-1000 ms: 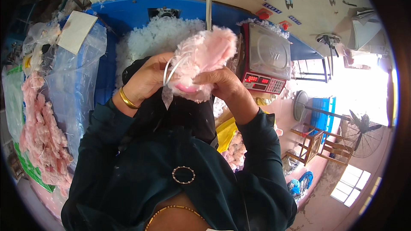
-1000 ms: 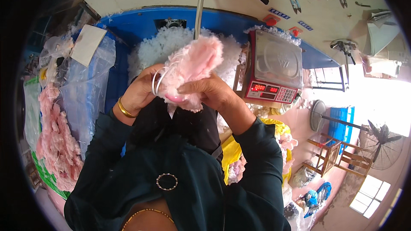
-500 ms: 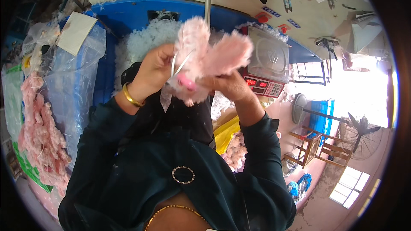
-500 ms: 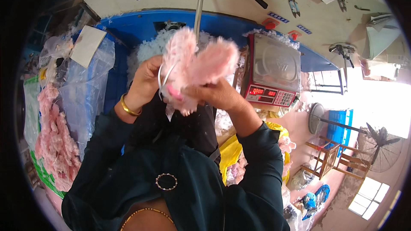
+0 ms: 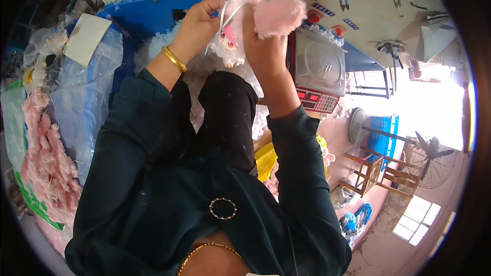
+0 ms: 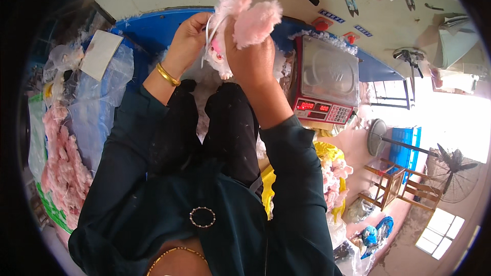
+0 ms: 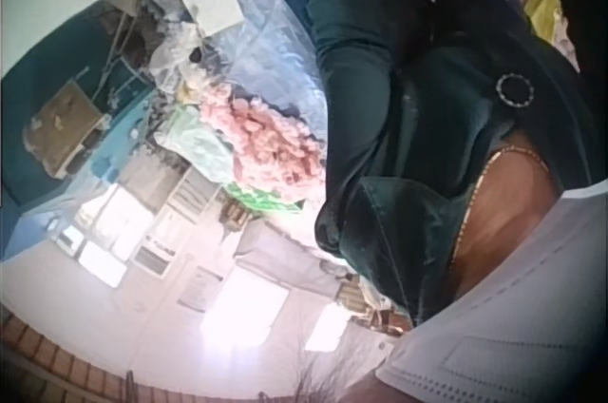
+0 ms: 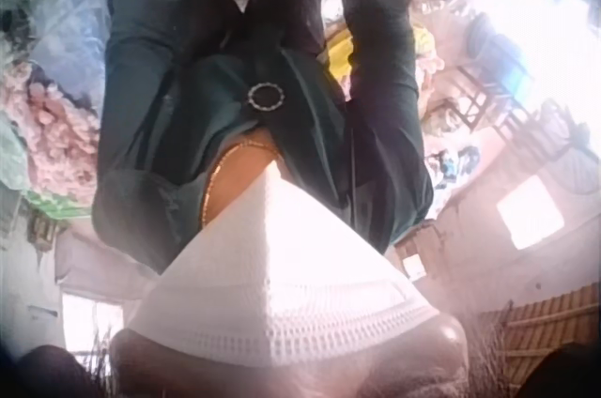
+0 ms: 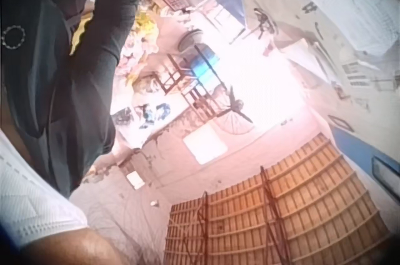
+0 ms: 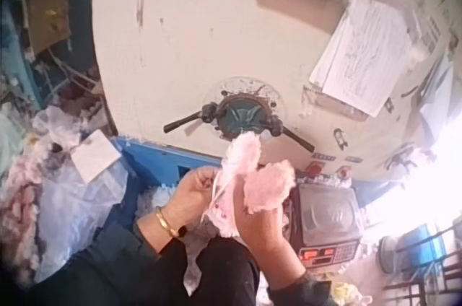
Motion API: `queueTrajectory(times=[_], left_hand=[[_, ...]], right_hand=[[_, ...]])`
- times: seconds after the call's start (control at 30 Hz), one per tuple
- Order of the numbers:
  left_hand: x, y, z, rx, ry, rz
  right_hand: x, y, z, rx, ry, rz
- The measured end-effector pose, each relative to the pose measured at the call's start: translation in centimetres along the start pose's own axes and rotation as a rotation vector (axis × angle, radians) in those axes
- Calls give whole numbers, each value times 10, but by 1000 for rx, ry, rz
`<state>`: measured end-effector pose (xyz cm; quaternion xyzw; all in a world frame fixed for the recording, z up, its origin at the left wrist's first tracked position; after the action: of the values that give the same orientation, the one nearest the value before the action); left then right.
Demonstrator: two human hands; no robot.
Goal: The person repeatedly pulls pink and white synthetic fiberfill from a nearby bag and packs it into a small pink plush bunny held against a vertical spindle. The hands compress and shape the filling around the bunny's body and ears throughout the clip.
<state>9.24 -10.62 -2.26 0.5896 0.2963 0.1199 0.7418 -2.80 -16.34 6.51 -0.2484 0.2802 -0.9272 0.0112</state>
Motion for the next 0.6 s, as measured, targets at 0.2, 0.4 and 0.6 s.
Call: queueTrajectory(times=[0.2,0.4,0.6], left_hand=[[-1,1,9,171,93,-6],[0,2,-5,-5,-79,-11],[-2,12,-35,99,-227,139]], right_hand=[[-31,56,55,-82,12,-415],[-16,33,35,65,160,-253],[-2,42,-3,-467,67,510]])
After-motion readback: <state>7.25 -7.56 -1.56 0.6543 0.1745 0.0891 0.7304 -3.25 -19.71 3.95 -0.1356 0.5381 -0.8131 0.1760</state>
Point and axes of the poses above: each hand's wrist, its own z-axis towards the middle knuckle, its own x-axis out of the back of the hand, y = z × x, the point moved 7 cm from there along z, towards the middle knuckle, and after that the axes turned 8 degrees about y, right-handed, at the moved point
